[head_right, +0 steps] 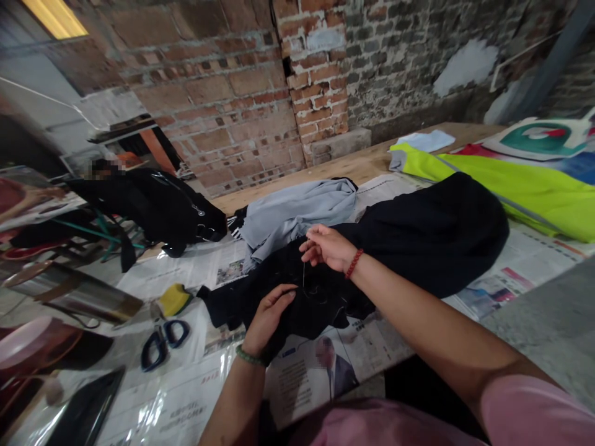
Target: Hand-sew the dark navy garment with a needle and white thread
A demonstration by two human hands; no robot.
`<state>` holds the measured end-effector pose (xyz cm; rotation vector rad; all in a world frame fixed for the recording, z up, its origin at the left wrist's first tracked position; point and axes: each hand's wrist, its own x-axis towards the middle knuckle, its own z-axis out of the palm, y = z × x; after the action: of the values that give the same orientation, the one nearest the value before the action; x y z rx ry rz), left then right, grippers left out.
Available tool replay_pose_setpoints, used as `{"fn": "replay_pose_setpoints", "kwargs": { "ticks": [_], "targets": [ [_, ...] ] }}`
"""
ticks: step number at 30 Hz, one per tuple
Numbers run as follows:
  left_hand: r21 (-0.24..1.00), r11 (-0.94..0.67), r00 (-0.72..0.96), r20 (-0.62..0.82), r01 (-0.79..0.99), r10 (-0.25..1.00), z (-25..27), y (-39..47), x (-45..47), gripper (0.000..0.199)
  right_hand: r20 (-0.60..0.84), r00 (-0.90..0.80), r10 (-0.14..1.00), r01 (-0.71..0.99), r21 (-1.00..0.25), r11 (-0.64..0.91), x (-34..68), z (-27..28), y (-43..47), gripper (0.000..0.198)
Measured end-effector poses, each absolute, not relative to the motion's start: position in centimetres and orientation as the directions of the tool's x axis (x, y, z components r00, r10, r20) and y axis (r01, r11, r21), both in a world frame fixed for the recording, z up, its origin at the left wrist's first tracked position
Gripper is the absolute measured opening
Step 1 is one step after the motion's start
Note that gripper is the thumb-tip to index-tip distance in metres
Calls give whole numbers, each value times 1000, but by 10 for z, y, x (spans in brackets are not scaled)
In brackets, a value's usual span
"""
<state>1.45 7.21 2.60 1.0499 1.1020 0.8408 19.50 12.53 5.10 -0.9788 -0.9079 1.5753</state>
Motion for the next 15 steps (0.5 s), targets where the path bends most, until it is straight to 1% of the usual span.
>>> {"fn": "replay_pose_setpoints", "kwargs": {
  "ticks": [2, 6, 11, 15],
  "targets": [
    [952, 303, 242, -285, -40, 927, 26, 72, 14, 25, -139, -105, 985, -407, -898, -170, 198, 61, 137, 4],
    [939, 337, 243, -310, -75, 919, 24, 72, 13, 22, -75, -34, 997, -471, -878, -82, 208, 79, 158, 10],
    [938, 337, 208, -314, -83, 926, 21, 71, 12, 22, 15, 56, 998, -451, -892, 39, 223, 95, 177, 14],
    [938, 334, 180, -314, -93, 932, 20, 72, 12, 21, 55, 133, 990, -414, -904, 106, 232, 101, 186, 14]
  ]
}}
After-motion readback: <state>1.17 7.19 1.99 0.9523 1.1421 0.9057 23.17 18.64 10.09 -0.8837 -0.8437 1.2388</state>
